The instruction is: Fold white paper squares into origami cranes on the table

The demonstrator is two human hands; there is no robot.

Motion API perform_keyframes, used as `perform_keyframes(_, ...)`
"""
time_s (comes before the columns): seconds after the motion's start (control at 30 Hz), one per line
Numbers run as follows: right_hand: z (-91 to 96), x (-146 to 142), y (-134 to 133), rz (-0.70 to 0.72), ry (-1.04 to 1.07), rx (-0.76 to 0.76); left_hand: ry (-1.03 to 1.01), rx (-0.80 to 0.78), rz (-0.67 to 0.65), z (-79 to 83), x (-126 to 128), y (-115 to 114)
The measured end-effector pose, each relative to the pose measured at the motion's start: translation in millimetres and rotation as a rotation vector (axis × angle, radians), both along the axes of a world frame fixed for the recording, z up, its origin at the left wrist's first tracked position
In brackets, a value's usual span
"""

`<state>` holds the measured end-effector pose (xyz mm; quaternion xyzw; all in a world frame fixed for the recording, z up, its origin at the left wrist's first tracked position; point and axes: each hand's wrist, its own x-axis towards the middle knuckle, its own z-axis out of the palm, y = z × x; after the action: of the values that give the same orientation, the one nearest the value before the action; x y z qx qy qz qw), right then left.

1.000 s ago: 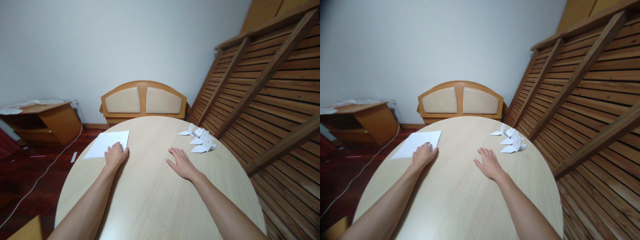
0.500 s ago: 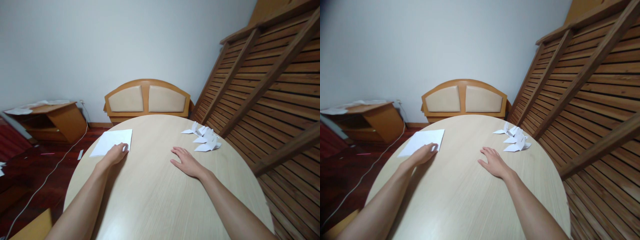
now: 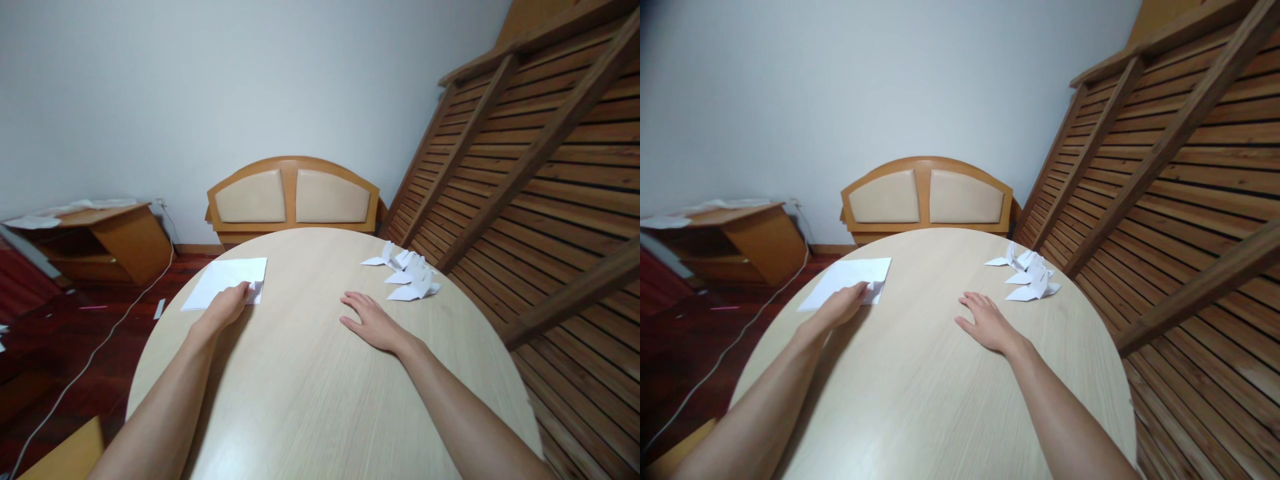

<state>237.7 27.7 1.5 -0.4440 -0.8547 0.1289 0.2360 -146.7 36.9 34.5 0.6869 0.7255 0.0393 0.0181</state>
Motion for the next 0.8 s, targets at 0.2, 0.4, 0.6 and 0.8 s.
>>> perform_keyframes(0.2,0.6,0.4,-0.3,-0.002,-0.017,0.003,0.018,0.122,0.134,3.6,2.5,-1.1)
perform_keyframes(0.4,2.1,-2.0,-0.9,-0.011,0.059,-0.013,-0.073,0.304,-0.071,22.1,56.4,-19.0)
perform_keyframes(0.6,4.4,-5.4,0.6,-0.111,0.279,-0.154,-0.25,0.218,-0.63,12.7,138.3,-62.4)
perform_keyframes(0.8,0.5,-3.2,5.4,-0.084,0.323,-0.118,-0.339,0.026,-1.164,15.3,169.0,-88.4)
